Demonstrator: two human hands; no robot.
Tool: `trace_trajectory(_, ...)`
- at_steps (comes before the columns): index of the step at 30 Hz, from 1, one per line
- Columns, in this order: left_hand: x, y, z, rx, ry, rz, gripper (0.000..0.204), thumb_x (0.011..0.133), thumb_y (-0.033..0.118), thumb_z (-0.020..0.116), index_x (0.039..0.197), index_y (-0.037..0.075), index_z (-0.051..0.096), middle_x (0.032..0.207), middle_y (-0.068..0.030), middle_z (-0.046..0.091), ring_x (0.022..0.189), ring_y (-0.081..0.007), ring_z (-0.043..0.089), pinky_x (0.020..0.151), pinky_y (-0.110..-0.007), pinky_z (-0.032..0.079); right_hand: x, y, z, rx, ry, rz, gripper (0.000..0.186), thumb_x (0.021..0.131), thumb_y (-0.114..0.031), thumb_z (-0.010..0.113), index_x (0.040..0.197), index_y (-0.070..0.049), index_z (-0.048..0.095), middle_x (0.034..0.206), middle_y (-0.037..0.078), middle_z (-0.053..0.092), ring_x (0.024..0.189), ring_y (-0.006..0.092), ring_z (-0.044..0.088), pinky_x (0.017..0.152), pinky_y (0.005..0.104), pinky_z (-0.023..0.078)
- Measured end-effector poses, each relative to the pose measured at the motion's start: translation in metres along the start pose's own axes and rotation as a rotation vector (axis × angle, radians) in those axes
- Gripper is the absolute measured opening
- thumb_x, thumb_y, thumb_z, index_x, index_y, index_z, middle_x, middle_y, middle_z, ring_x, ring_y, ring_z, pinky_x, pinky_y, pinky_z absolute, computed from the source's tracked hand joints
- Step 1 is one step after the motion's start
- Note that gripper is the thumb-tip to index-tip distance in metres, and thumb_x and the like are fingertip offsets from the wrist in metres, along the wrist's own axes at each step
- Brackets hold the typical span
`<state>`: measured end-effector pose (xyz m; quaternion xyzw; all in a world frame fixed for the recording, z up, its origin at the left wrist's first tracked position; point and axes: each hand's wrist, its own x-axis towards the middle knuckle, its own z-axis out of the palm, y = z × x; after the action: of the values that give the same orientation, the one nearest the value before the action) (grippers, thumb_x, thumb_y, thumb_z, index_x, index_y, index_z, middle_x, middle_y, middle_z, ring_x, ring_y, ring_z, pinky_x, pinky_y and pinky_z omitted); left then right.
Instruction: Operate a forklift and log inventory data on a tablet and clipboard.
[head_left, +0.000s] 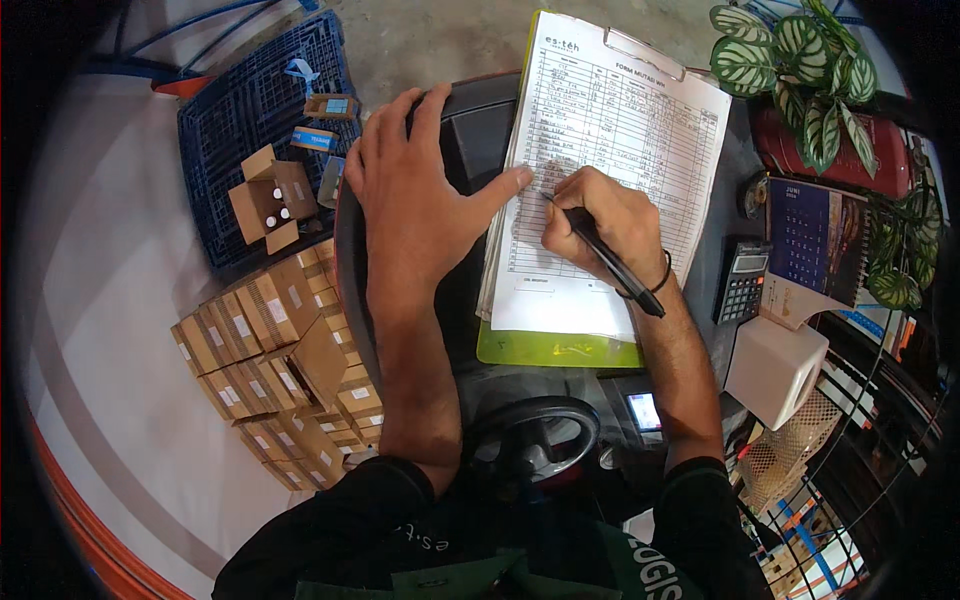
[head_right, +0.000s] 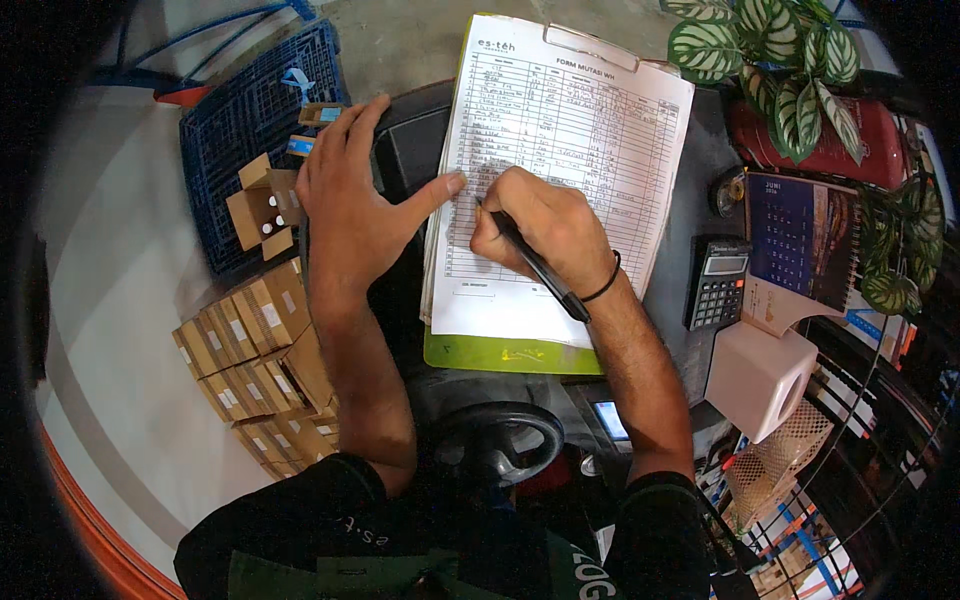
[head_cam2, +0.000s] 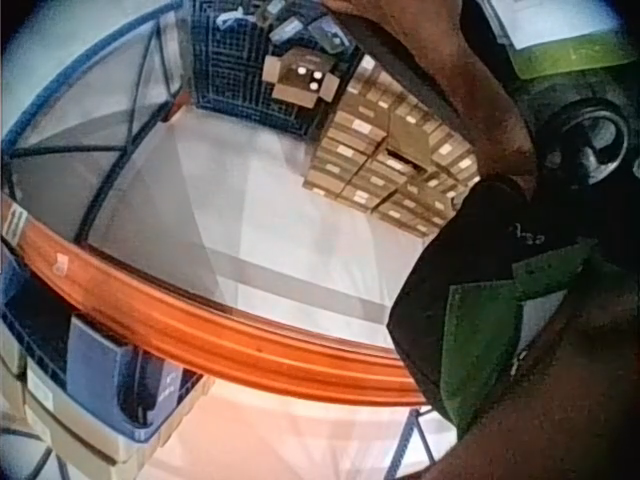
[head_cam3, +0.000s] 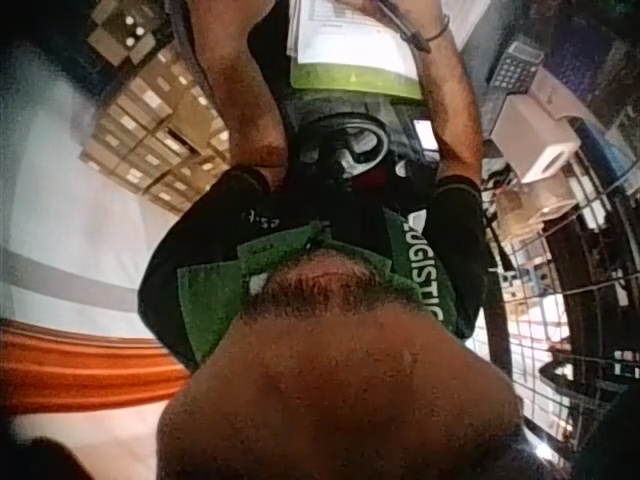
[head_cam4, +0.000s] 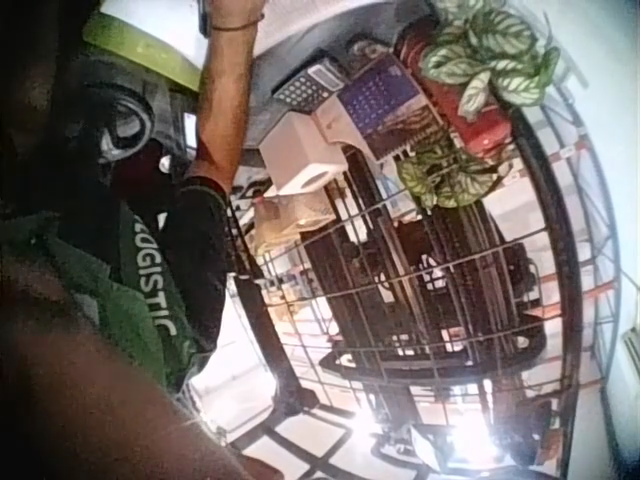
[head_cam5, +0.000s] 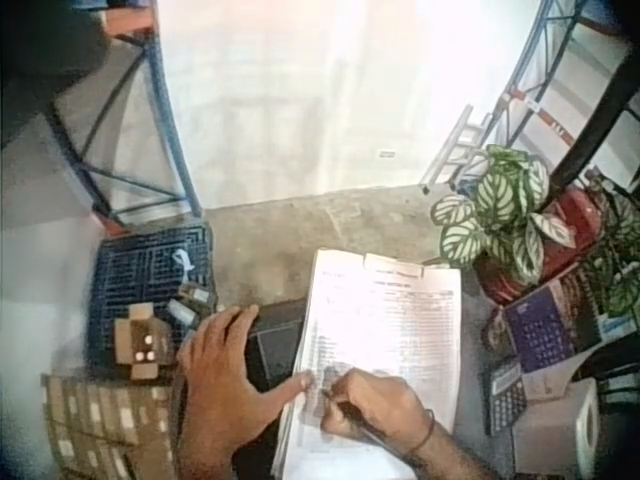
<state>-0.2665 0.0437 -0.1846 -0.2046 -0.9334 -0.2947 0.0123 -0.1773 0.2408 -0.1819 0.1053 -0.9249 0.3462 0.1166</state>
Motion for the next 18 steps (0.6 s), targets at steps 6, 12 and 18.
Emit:
trace_trajectory(6,0.0,0.0,-0.003,-0.03,-0.004,-0.015,0.093,0.07,0.05,0.086,0.143,0.005,0.052,0.144,-0.019,0.048,0.141,-0.0368,0.038,0.118,-0.058,0.021,0.002,-0.001,-0.001,-0.003,0.019,-0.024,0.02,0.081,-0.011,0.078,0.088,-0.007,0.059,0.081,0.01,0.07,0.068,0.0221,0.072,0.059,0.031,0.056)
trace_trajectory(12,-0.001,-0.002,-0.003,-0.02,0.004,0.002,0.096,0.07,0.06,0.086,0.145,0.008,0.053,0.147,-0.0216,0.05,0.14,-0.039,0.042,0.115,-0.057,0.026,-0.006,-0.001,-0.005,0.029,-0.008,0.055,0.024,0.083,-0.017,0.08,0.087,-0.006,0.059,0.083,0.01,0.071,0.07,0.0212,0.073,0.061,0.0304,0.057)
trace_trajectory(18,-0.001,-0.002,0.0,-0.004,0.007,0.001,0.097,0.069,0.061,0.085,0.145,0.009,0.053,0.147,-0.021,0.05,0.141,-0.0388,0.042,0.115,-0.058,0.026,-0.007,0.001,-0.005,0.0,0.0,0.066,0.025,0.086,-0.021,0.08,0.089,-0.007,0.059,0.085,0.01,0.073,0.074,0.0215,0.075,0.063,0.0303,0.059)
